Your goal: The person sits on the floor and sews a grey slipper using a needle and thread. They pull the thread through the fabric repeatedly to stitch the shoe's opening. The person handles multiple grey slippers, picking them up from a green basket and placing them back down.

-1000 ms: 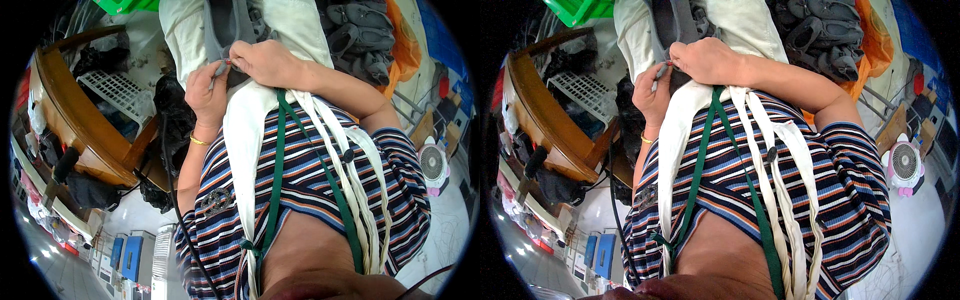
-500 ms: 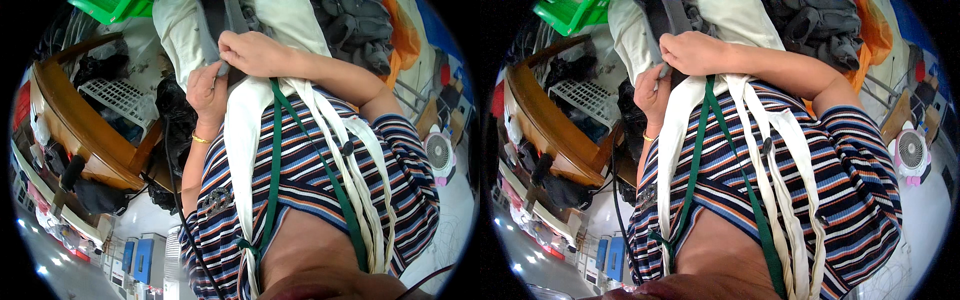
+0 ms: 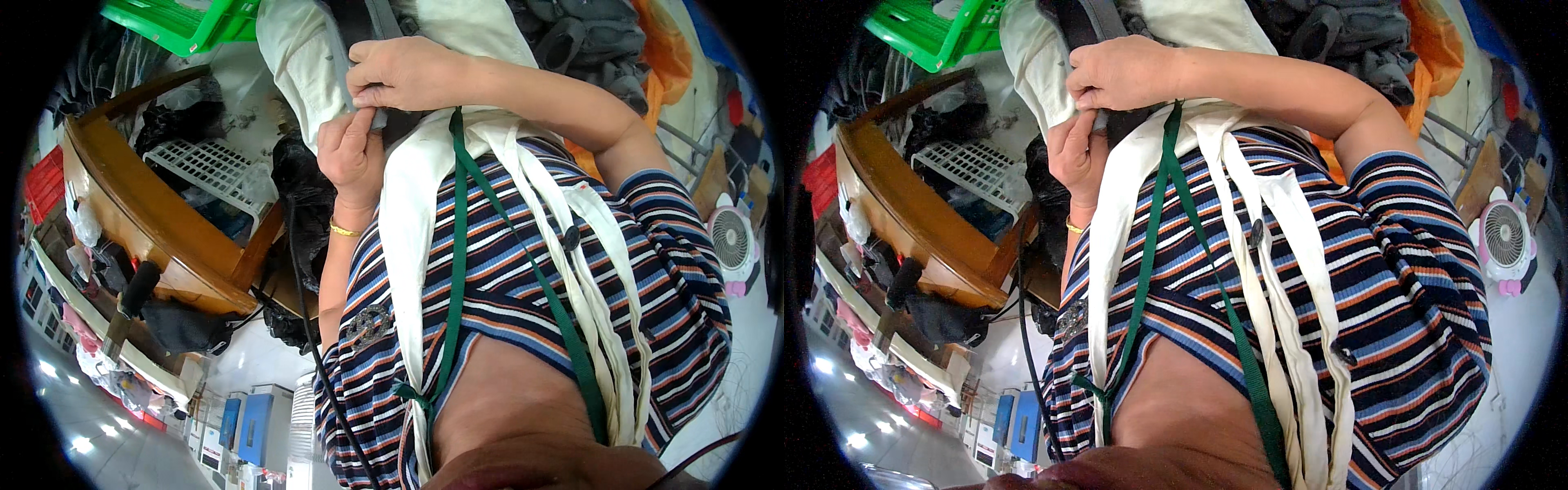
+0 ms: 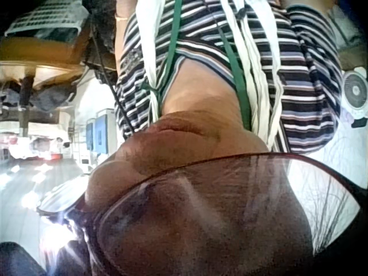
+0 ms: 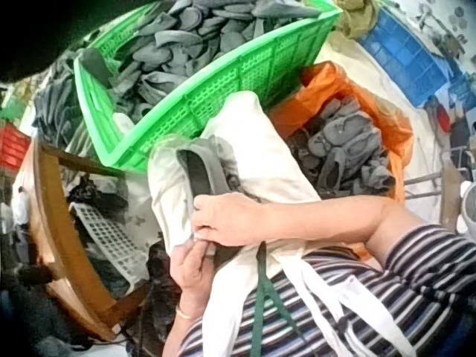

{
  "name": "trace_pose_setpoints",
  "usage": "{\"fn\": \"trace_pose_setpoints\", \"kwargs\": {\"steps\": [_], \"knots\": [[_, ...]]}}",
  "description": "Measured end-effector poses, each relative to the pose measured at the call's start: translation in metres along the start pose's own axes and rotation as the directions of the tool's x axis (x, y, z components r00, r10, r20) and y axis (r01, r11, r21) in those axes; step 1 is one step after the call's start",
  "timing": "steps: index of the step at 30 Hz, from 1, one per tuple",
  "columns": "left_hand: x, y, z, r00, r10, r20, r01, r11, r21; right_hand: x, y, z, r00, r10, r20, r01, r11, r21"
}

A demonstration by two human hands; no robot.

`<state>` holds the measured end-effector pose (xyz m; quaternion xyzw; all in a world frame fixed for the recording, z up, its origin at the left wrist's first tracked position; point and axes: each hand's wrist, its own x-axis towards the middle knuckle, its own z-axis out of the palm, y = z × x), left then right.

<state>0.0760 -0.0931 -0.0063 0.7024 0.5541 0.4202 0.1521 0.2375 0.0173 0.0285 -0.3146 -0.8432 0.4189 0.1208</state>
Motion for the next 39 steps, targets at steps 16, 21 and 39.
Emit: {"fn": "trace_pose_setpoints", "kwargs": {"steps": [16, 21, 39], "knots": [[0.002, 0.003, -0.008, 0.969, -0.18, 0.167, 0.195, 0.977, -0.081, 0.027, -0.019, -0.017, 0.918, 0.309, 0.248, -0.392, 0.619, 0.681], [0.011, -0.001, -0.019, 0.95, -0.212, 0.231, 0.251, 0.956, -0.153, 0.038, 0.002, -0.031, 0.986, 0.133, 0.098, -0.128, 0.236, 0.963], [0.014, -0.001, 0.0, 0.814, -0.403, 0.418, 0.534, 0.802, -0.269, 0.055, 0.011, -0.029, 0.954, 0.296, -0.057, 0.033, 0.086, 0.996]]}}
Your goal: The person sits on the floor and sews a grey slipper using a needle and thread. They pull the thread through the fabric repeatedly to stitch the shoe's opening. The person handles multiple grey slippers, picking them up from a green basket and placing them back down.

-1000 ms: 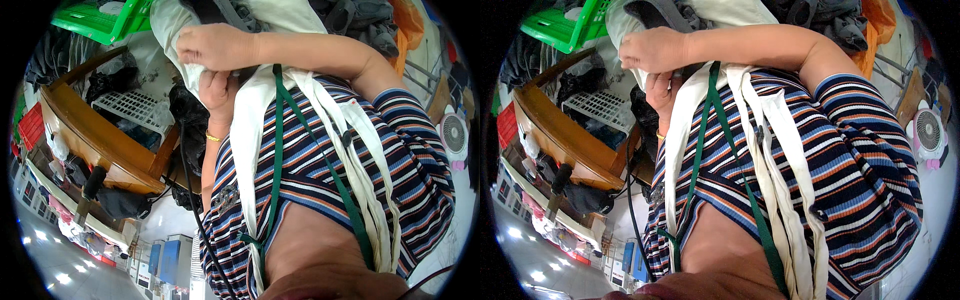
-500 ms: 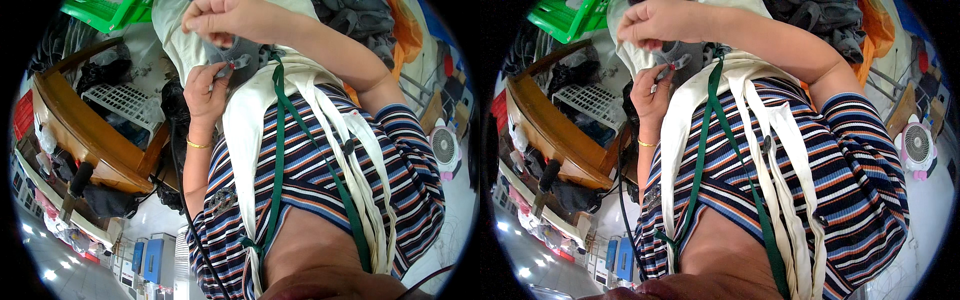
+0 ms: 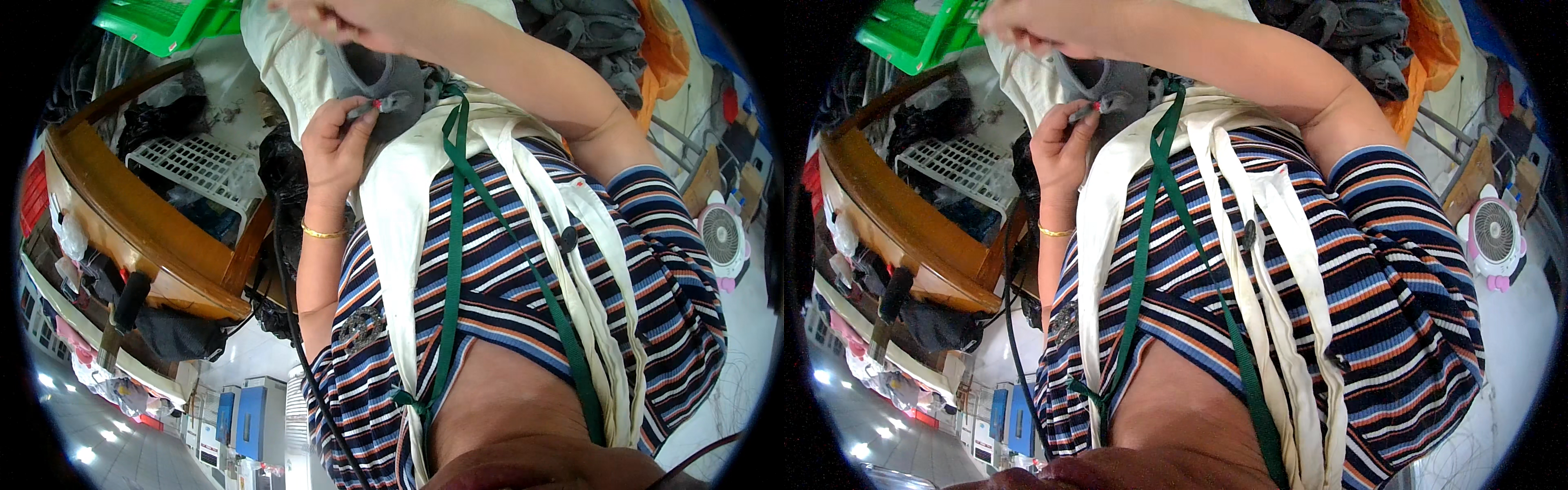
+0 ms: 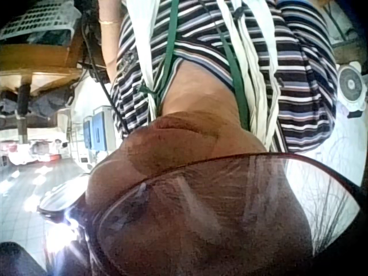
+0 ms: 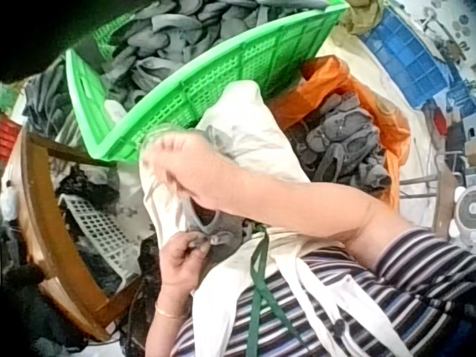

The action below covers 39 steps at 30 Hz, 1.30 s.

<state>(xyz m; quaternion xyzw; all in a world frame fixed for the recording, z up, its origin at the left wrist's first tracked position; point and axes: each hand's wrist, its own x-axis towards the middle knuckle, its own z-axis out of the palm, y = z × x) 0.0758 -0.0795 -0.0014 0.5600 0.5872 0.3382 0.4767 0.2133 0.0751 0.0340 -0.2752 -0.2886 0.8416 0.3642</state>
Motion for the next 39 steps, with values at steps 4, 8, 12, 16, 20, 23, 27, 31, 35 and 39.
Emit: {"fn": "trace_pose_setpoints", "kwargs": {"steps": [4, 8, 12, 16, 20, 23, 27, 31, 35, 39], "knots": [[0.005, -0.007, 0.0, 0.996, -0.088, 0.029, 0.091, 0.992, -0.086, 0.012, -0.002, -0.008, 0.989, -0.086, -0.117, 0.107, 0.976, 0.192], [-0.009, 0.001, -0.002, 0.962, -0.27, -0.032, 0.263, 0.955, -0.136, 0.001, -0.012, -0.019, 0.991, -0.091, -0.096, 0.102, 0.988, 0.114], [-0.027, 0.003, -0.004, 0.92, -0.383, -0.081, 0.384, 0.923, 0.004, -0.013, -0.024, -0.028, 0.992, -0.08, -0.093, 0.089, 0.992, 0.091], [-0.025, 0.016, 0.002, 0.841, -0.54, 0.029, 0.539, 0.841, 0.048, -0.021, -0.02, -0.019, 0.999, -0.048, 0.008, 0.047, 0.992, 0.116], [-0.029, 0.001, 0.01, 0.856, -0.512, -0.064, 0.497, 0.852, -0.165, -0.036, -0.03, 0.001, 0.993, -0.07, 0.098, 0.068, 0.997, 0.025], [-0.027, 0.007, 0.009, 0.898, -0.398, -0.188, 0.337, 0.897, -0.285, -0.057, -0.051, 0.018, 0.991, -0.07, 0.114, 0.074, 0.997, -0.034], [-0.013, 0.014, 0.001, 0.899, -0.32, -0.298, 0.174, 0.887, -0.427, -0.082, -0.059, 0.042, 0.92, -0.122, 0.372, 0.261, 0.9, -0.348], [0.013, 0.012, -0.021, 0.805, -0.173, -0.567, -0.105, 0.9, -0.422, -0.092, -0.066, 0.055, 0.923, -0.106, 0.371, 0.227, 0.926, -0.302], [0.051, 0.031, -0.073, 0.627, 0.087, -0.774, -0.39, 0.895, -0.215, -0.082, -0.07, 0.044, 0.894, -0.295, 0.338, 0.382, 0.895, -0.229], [0.084, 0.075, -0.119, 0.765, 0.377, -0.522, -0.407, 0.911, 0.062, -0.076, -0.072, 0.028, 0.888, -0.334, 0.315, 0.378, 0.922, -0.088]]}}
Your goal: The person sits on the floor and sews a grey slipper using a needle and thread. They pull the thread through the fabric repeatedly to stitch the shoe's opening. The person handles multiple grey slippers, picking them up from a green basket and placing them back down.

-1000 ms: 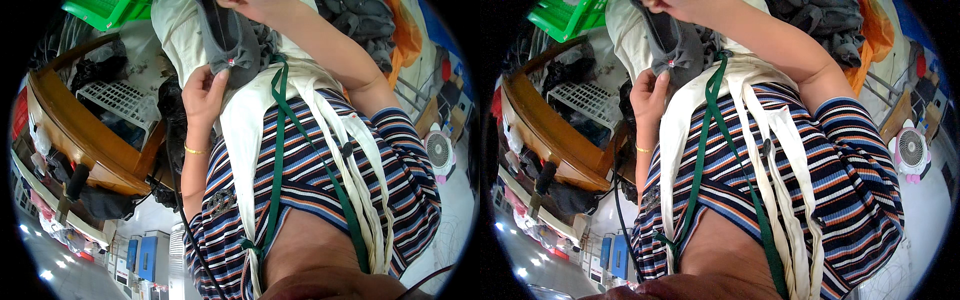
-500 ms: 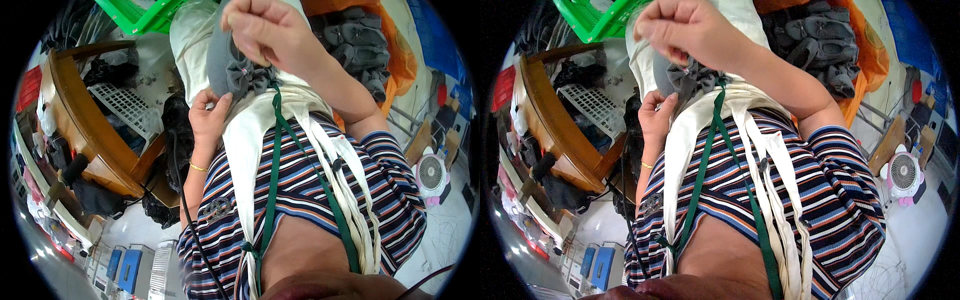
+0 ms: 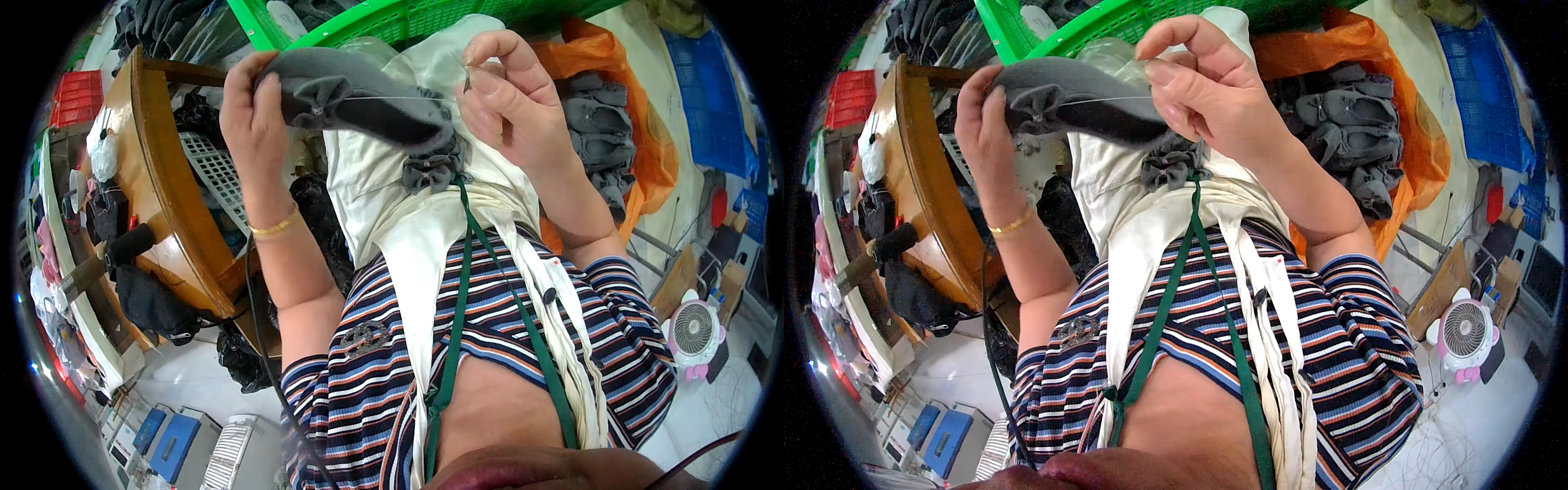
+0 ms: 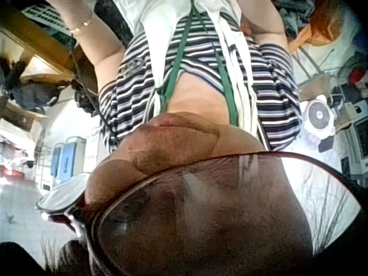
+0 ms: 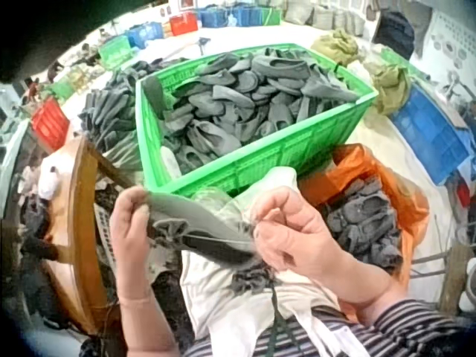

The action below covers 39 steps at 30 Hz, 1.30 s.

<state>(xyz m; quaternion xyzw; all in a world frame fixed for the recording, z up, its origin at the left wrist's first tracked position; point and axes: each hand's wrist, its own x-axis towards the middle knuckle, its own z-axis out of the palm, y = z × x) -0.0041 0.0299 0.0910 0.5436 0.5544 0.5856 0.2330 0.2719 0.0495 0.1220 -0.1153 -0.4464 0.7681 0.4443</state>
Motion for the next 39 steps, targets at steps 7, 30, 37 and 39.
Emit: {"fn": "trace_pose_setpoints", "kwargs": {"steps": [7, 30, 37, 39], "knots": [[0.009, -0.078, 0.027, 0.864, -0.251, 0.437, 0.191, 0.966, 0.176, 0.001, 0.032, -0.044, 0.966, 0.163, -0.199, -0.164, 0.986, 0.009], [-0.071, -0.018, 0.043, 0.944, 0.071, 0.322, -0.227, 0.849, 0.478, 0.0, 0.101, -0.03, 0.975, -0.18, 0.13, 0.168, 0.212, -0.963], [-0.081, -0.027, 0.046, 0.962, 0.122, 0.244, -0.224, 0.863, 0.454, -0.003, 0.105, -0.031, 0.982, -0.168, 0.082, 0.116, 0.208, -0.971], [-0.082, -0.032, 0.045, 0.966, 0.099, 0.238, -0.193, 0.89, 0.413, -0.003, 0.108, -0.031, 0.983, -0.167, 0.077, 0.113, 0.22, -0.969]]}}
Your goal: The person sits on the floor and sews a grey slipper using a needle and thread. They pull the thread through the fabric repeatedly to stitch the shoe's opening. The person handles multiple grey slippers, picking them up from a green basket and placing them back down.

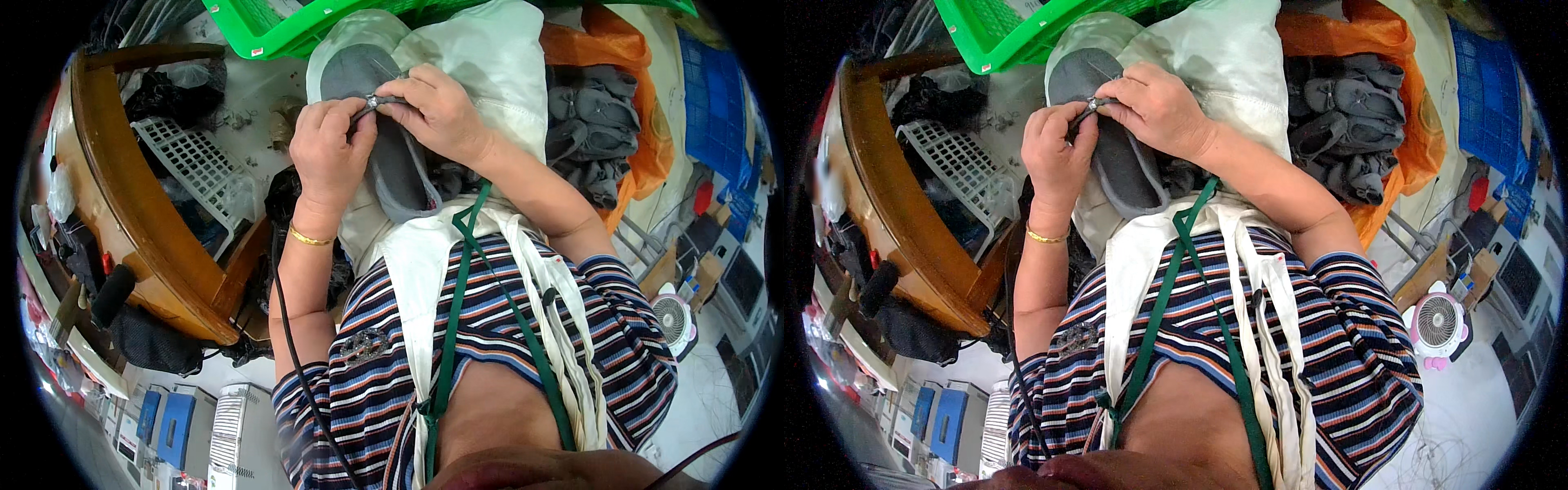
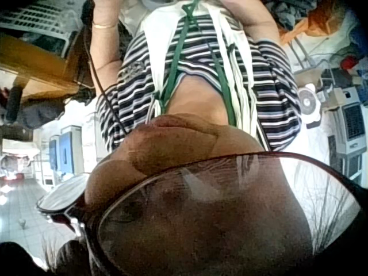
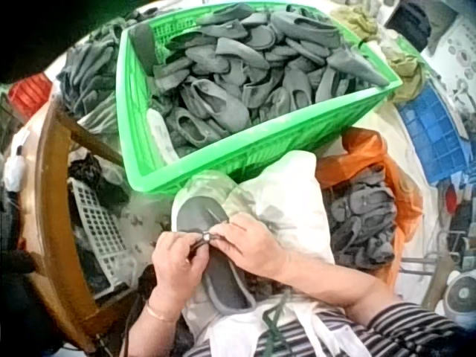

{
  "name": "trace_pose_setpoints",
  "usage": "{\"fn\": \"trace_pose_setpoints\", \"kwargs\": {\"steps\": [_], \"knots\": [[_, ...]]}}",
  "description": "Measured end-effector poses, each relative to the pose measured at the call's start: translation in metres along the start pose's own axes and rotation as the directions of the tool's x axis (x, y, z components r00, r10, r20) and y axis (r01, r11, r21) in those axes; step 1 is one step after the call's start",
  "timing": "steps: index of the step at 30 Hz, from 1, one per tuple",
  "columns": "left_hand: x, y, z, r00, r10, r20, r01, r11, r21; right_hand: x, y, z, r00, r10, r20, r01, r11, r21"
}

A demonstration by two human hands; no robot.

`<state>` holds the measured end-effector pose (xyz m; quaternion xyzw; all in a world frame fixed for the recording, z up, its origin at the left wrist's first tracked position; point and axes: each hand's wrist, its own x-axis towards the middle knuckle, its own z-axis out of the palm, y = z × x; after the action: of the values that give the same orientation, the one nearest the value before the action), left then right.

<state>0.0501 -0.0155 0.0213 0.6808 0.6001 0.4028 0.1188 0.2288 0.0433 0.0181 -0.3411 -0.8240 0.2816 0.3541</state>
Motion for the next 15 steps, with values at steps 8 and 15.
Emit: {"fn": "trace_pose_setpoints", "kwargs": {"steps": [8, 15], "knots": [[-0.005, 0.006, -0.013, 0.862, -0.406, 0.303, 0.492, 0.814, -0.308, -0.004, -0.002, -0.001, 0.999, -0.01, 0.036, 0.007, 0.996, 0.085], [-0.005, 0.013, -0.015, 0.919, -0.342, 0.194, 0.383, 0.893, -0.237, 0.002, 0.002, -0.002, 0.991, -0.053, 0.119, 0.046, 0.997, 0.059]]}}
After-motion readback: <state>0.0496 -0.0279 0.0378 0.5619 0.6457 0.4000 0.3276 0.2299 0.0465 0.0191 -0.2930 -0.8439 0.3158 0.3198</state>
